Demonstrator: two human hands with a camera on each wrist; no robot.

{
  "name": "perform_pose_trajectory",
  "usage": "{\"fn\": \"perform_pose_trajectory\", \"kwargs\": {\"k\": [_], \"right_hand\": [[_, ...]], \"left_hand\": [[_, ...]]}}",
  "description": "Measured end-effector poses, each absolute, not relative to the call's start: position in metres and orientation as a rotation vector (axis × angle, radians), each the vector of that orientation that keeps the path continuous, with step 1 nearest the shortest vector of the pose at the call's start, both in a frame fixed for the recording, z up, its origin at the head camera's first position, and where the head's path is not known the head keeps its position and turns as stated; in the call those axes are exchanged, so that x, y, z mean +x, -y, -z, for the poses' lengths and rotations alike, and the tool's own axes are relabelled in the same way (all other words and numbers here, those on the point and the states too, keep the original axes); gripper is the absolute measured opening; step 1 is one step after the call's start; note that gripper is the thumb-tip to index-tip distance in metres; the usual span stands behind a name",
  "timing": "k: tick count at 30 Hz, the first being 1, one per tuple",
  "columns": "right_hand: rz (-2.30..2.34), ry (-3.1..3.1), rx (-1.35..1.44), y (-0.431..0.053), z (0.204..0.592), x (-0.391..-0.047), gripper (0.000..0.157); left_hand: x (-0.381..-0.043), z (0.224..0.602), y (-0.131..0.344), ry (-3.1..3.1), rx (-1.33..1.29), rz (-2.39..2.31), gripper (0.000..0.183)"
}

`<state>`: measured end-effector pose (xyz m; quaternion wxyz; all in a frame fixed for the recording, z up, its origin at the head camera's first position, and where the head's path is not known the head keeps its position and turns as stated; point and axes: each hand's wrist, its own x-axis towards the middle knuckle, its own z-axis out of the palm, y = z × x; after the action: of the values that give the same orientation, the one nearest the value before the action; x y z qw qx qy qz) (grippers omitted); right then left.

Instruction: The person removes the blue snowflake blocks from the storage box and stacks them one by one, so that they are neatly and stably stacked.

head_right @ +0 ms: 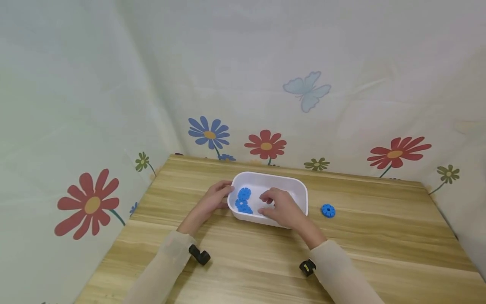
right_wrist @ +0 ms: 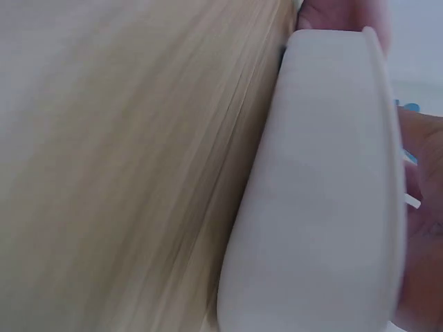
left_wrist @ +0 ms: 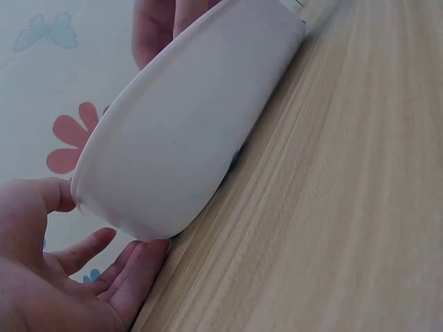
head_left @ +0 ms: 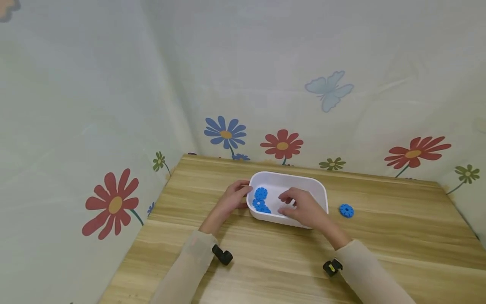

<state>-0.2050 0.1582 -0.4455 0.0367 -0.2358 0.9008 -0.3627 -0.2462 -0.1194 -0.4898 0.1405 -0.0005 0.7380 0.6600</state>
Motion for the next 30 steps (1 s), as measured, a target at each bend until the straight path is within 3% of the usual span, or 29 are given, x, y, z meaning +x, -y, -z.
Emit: {"fn": "perform_pose_trajectory", "kwargs": {"k": [14,30], "right_hand": [[1.065,-2.528,-0.875,-0.113,0.463,-0.245,0.036],[0.983,-2.415,-0.943,-0.11,0.47,-0.254,0.026]], "left_hand": [[-0.248,0.49,0.118,-2.089,-0.02,-1.947,0.046],[-0.249,0.49,0.117,-2.074,-0.014,-1.964,0.047]]}}
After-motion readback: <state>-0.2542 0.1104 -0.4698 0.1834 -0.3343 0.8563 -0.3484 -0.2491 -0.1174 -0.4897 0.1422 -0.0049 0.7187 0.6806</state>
